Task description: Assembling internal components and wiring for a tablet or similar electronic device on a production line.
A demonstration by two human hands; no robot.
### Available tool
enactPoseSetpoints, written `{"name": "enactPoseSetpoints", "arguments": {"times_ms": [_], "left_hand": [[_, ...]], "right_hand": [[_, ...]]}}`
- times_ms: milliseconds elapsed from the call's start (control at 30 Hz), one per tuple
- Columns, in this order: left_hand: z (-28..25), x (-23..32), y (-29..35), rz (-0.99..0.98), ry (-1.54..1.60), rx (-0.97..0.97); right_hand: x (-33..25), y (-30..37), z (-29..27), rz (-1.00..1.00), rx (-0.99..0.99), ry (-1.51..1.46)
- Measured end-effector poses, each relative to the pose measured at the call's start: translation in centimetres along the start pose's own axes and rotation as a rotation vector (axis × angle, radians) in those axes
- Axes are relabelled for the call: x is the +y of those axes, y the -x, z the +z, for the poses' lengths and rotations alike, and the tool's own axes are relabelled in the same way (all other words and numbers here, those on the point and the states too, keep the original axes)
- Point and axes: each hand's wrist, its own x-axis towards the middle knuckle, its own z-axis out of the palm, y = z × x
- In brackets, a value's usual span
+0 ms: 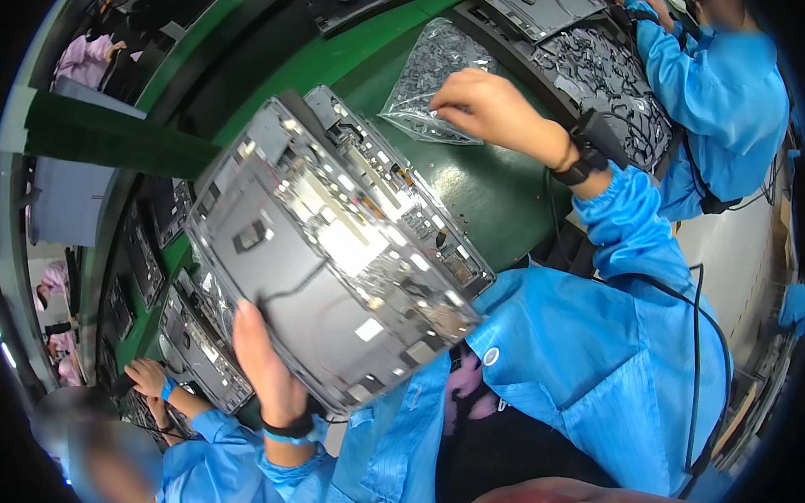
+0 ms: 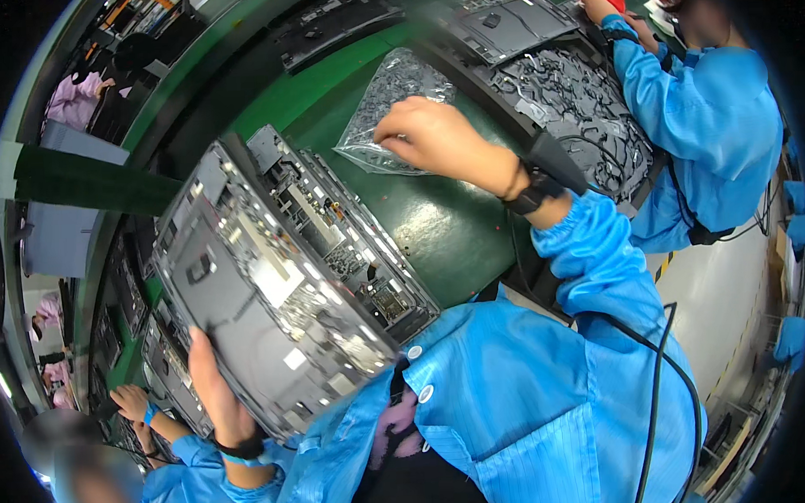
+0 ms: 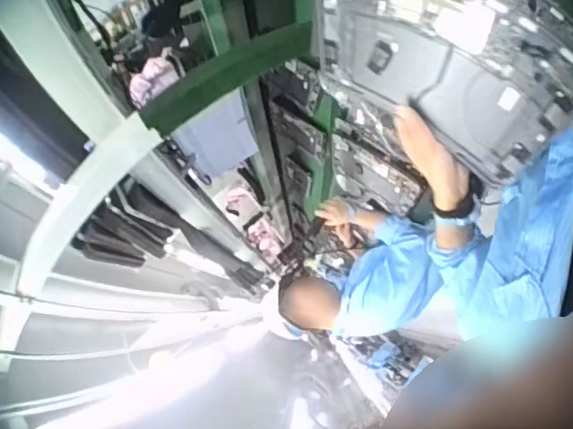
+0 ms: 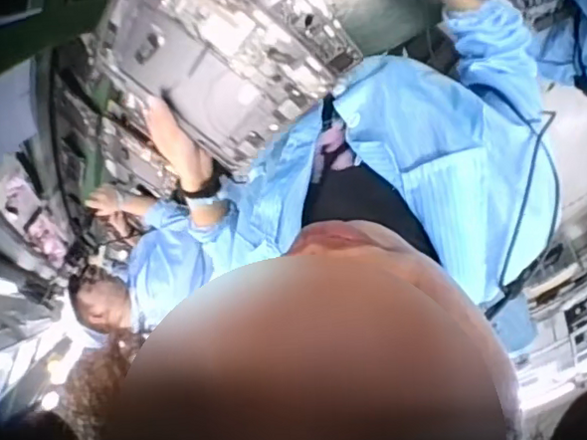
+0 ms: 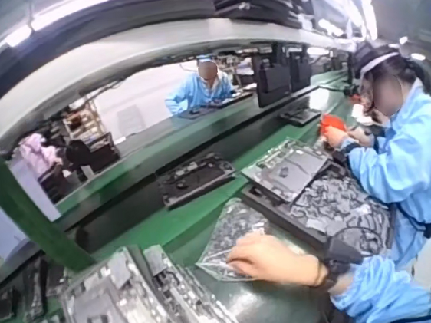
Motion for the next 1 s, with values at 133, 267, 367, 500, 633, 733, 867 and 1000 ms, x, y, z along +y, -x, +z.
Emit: {"name": "enactPoseSetpoints", "arguments": {"times_ms": [133, 267, 367, 500, 633, 733, 867, 1000], "left_hand": [[2.1, 0.1, 1.4, 0.016, 0.048, -0.141], [1.4, -0.6, -0.6, 0.158, -0.083, -0.229], [-3.1, 2.7, -0.1, -0.001, -0.361, -0.315], [-5.2, 0.2, -6.5, 0.209, -0.444, -0.115], [-7.5, -3.4, -9.0, 0.500, -0.691, 0.063], [-7.1, -6.0, -10.6, 0.749, -0.836, 0.016], [-6.5, -7.4, -12.2, 0.854, -0.951, -0.013], [-5.7, -7.8, -12.6, 0.812, -0.888, -0.172]], "right_hand": [[0.8, -1.8, 3.9, -0.007, -0.120, -0.002], [1.3, -1.7, 5.9, 0.107, -0.174, 0.038], [-0.8, -3.1, 7.3, 0.109, -0.171, -0.004], [-1.2, -1.5, 6.7, 0.161, -0.185, 0.085], [-3.9, -1.4, 6.9, 0.204, -0.189, 0.092], [-4.9, -1.4, 6.8, 0.238, -0.214, 0.074], [-5.3, -1.5, 6.1, 0.597, -0.146, -0.172], [-6.1, -4.7, 4.6, 0.572, 0.010, -0.621]]}}
